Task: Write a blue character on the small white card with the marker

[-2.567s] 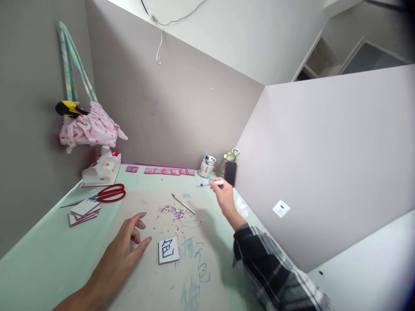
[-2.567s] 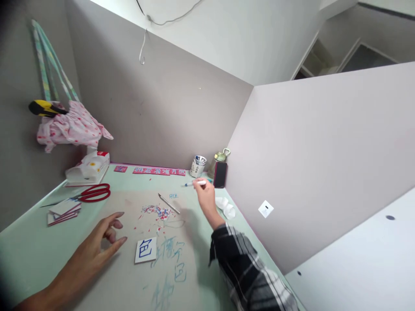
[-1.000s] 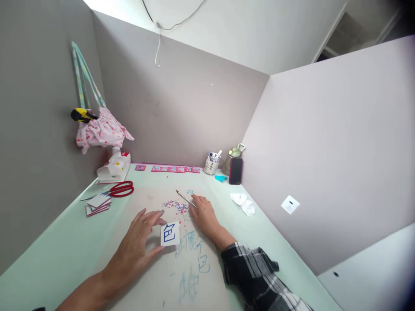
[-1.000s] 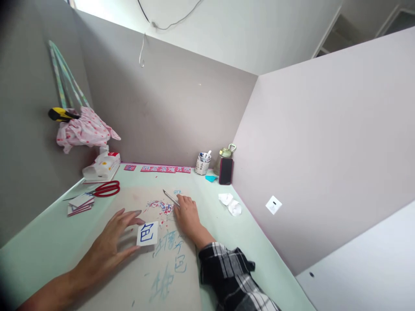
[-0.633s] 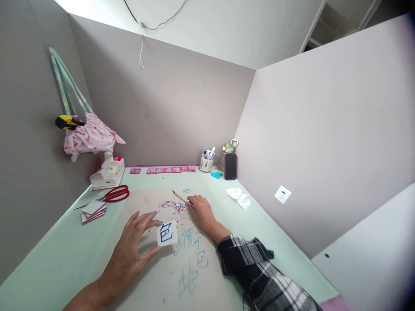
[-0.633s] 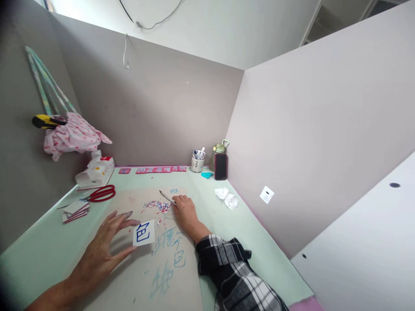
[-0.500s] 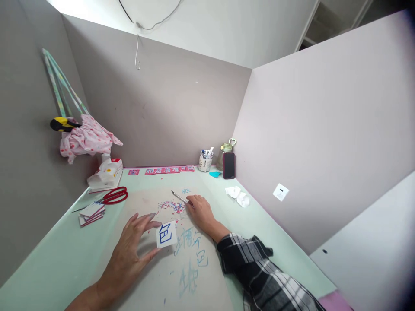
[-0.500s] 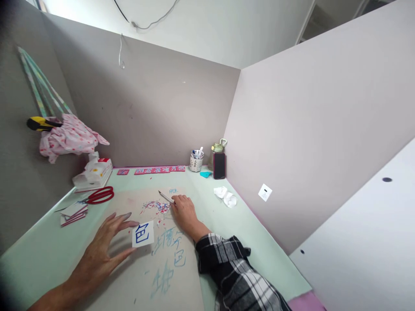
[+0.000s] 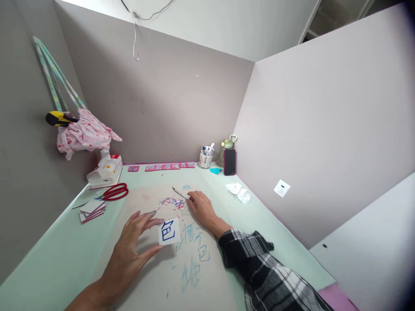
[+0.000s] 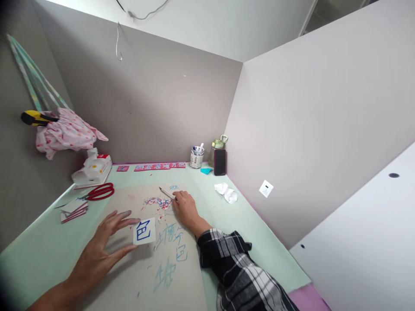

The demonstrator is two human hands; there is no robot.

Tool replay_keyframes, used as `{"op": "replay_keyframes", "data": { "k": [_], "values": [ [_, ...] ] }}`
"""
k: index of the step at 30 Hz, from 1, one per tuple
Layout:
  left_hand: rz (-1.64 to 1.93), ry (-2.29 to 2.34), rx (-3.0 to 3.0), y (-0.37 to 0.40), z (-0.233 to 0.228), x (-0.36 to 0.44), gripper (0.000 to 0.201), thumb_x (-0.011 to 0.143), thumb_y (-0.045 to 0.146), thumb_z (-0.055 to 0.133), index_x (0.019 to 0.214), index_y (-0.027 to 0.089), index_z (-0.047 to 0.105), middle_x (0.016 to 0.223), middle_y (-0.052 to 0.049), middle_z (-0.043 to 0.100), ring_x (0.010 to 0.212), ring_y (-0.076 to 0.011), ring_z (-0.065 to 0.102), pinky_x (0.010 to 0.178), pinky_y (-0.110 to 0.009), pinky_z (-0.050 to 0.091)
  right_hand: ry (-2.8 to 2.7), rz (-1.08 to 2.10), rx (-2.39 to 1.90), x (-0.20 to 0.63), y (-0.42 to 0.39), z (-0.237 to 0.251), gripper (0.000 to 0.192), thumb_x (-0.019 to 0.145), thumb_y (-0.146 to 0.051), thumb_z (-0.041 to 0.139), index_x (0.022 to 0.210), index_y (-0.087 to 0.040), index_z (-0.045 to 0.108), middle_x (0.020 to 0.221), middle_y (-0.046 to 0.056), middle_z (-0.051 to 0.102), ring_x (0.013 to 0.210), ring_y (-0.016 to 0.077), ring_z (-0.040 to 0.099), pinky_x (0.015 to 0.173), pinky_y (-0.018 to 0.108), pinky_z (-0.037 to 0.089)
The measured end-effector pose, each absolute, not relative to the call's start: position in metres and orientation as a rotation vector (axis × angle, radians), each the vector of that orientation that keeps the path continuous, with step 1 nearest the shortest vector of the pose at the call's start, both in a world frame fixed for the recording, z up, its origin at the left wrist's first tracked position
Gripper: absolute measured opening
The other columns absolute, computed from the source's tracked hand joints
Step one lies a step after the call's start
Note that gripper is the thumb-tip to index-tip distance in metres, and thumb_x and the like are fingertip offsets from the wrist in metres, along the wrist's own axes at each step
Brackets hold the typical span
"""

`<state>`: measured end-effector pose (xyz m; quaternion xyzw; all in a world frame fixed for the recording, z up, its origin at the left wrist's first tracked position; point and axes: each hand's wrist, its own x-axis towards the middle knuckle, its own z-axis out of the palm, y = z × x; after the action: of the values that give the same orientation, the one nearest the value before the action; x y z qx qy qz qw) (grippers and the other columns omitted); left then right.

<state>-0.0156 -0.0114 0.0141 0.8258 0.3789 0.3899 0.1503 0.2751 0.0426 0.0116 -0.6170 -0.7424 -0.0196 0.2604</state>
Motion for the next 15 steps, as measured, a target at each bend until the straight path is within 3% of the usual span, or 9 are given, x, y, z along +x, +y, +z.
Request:
{"op": "replay_keyframes", "data": {
  "k": [3, 8, 15],
  "values": [
    [0.855, 1.091, 2.317, -0.006, 0.009, -0.015, 0.062, 0.086, 0.033, 0.074, 0.143, 0.030, 0.052, 0.138, -0.009, 0.070, 0.147, -0.0382, 0.045, 0.117, -0.063, 0.039, -2.008, -0.045, -1.670, 0.275, 0.043, 0.011, 0.029, 0.102, -0.035, 0.065, 0.127, -0.018, 0.064, 0.128, 0.010, 0.066, 0.108, 0.0240, 0.068, 0.092, 0.045, 0.059],
    [0.885, 1.143, 2.258, -0.006, 0.009, -0.017, 0.067, 0.091, 0.029, 0.063, 0.153, 0.028, 0.037, 0.138, -0.009, 0.068, 0.146, -0.0332, 0.047, 0.118, -0.060, 0.039, -2.006, -0.038, -1.665, 0.275, 0.042, 0.012, 0.029, 0.102, -0.035, 0.065, 0.127, -0.018, 0.064, 0.129, 0.010, 0.065, 0.109, 0.0240, 0.067, 0.093, 0.045, 0.058],
    [0.846, 1.076, 2.140, -0.015, 0.015, -0.012, 0.065, 0.094, 0.029, 0.058, 0.154, 0.034, 0.034, 0.131, -0.006, 0.071, 0.114, -0.0247, 0.073, 0.098, -0.043, 0.059, -2.003, -0.013, -1.650, 0.274, 0.042, 0.013, 0.029, 0.102, -0.035, 0.065, 0.127, -0.019, 0.064, 0.129, 0.010, 0.065, 0.109, 0.0242, 0.067, 0.093, 0.046, 0.058]
  ]
}}
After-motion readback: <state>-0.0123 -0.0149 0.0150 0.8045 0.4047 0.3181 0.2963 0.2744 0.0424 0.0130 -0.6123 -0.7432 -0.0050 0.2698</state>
